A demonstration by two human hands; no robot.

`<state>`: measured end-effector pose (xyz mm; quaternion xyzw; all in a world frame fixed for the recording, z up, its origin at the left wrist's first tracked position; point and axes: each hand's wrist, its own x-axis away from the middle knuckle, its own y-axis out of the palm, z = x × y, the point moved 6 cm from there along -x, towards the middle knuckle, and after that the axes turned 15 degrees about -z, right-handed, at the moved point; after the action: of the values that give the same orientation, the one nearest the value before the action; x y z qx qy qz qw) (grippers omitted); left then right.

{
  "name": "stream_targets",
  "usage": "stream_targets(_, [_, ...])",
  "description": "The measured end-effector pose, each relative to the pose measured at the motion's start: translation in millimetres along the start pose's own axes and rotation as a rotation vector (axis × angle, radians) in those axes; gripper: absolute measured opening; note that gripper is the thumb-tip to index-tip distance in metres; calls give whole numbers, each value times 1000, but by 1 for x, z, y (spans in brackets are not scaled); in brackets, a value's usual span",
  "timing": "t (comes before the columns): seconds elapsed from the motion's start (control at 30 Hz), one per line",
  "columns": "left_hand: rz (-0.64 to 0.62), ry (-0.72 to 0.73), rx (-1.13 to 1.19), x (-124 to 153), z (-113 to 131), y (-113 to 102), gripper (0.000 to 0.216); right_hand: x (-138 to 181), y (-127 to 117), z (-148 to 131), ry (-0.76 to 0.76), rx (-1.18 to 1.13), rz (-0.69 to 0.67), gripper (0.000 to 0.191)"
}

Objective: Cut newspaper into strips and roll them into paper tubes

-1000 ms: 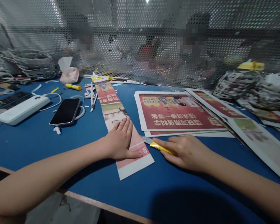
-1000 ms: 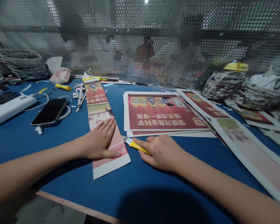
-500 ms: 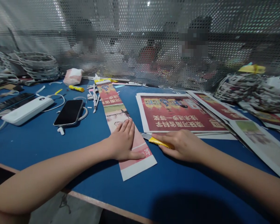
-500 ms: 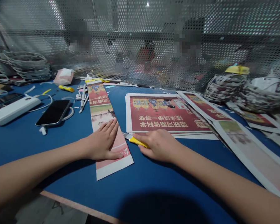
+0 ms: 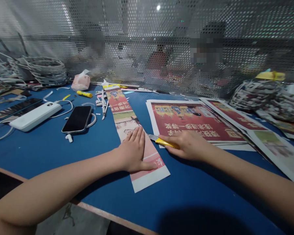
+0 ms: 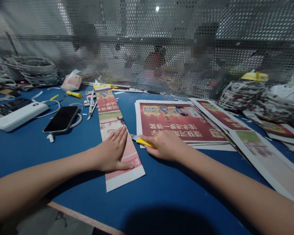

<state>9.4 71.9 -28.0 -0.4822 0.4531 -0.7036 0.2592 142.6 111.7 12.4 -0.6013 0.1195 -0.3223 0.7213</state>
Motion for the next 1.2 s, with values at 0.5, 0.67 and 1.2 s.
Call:
stream_targets(0.5, [57, -47, 51, 1, -3, 2, 116, -27, -4, 8, -44, -10, -3, 42])
stream_targets(0.67, [62, -46, 50, 1, -3, 1, 114, -36, -8, 11, -43, 17, -8, 42])
stream_targets(1.2, [19, -54, 73, 4, -2, -1, 115, -56, -15, 22, 19, 96, 59, 43])
